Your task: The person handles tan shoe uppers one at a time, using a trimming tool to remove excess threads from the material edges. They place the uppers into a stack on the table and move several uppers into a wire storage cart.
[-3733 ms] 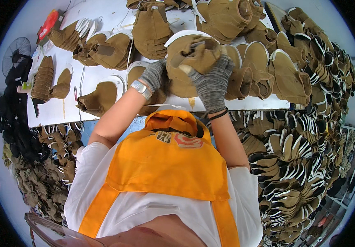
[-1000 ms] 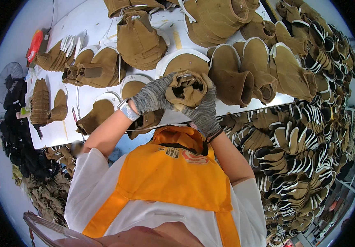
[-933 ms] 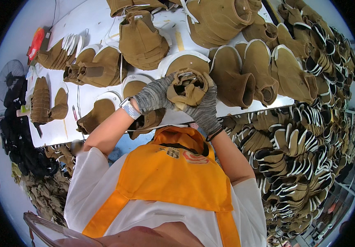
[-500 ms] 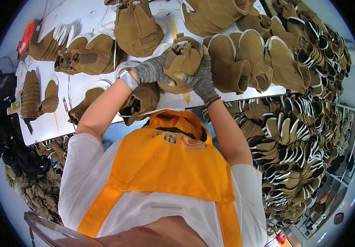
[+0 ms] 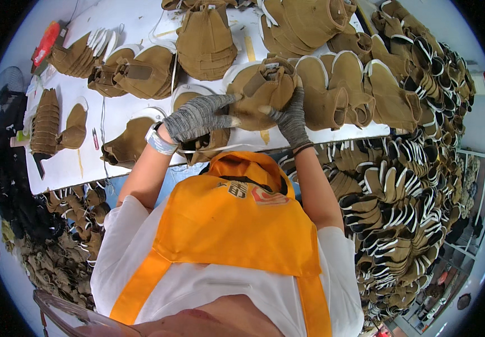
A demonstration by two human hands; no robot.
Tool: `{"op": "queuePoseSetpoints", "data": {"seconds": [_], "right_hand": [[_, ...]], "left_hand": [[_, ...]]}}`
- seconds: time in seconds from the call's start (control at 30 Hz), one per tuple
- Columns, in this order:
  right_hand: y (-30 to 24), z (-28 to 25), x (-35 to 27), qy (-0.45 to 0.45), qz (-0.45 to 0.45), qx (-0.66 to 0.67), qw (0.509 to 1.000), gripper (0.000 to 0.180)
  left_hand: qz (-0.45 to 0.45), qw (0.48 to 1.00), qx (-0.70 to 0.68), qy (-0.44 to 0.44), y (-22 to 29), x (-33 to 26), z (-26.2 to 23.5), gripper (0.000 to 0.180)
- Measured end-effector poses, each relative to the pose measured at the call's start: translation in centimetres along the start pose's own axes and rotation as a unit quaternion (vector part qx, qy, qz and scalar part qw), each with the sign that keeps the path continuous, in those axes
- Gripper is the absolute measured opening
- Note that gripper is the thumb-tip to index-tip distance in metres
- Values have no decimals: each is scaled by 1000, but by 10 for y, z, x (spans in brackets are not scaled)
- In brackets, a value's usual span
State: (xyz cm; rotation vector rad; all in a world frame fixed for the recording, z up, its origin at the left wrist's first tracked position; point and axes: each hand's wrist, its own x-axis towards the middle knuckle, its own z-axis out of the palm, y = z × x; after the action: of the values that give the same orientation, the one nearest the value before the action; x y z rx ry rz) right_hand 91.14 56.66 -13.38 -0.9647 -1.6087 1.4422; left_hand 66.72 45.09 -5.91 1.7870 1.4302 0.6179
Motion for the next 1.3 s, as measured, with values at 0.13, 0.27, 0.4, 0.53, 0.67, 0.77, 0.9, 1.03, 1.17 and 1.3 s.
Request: {"op": "queuePoseSetpoints", "data": {"seconds": [0.13,0.27,0.4,0.53,0.67,0.77,0.9,1.03,1.17,1.3], "right_hand": [[3,-4,-4,81,-104,-157,979,116],[-60,10,3,79,-273,-411,866,74],[-79,20,7,79,-236,-422,871,50],[-77,24,12,41,-249,-436,864,35],[-62,20,16,8,-257,-360,897,23],[-58,20,10,35,-260,-323,909,18],[-59,21,8,56,-239,-285,927,16],[-89,14,7,72,-133,-103,983,21],[-132,-34,12,173,-107,-58,977,21],[-178,-64,8,262,-145,64,952,25]], "left_hand": [[-65,996,24,-65,6,-19,-1,65],[-57,997,49,-35,-11,-22,14,66],[-112,986,111,-58,5,1,14,74],[-91,988,96,80,-12,28,30,85],[-143,981,131,21,-17,46,37,97],[-158,980,123,-18,-24,51,45,95],[-158,978,135,-27,-25,49,45,92],[-213,966,131,-59,-26,54,43,101],[-221,965,133,-44,-23,51,44,102],[-188,971,141,-50,-34,52,45,95]]}}
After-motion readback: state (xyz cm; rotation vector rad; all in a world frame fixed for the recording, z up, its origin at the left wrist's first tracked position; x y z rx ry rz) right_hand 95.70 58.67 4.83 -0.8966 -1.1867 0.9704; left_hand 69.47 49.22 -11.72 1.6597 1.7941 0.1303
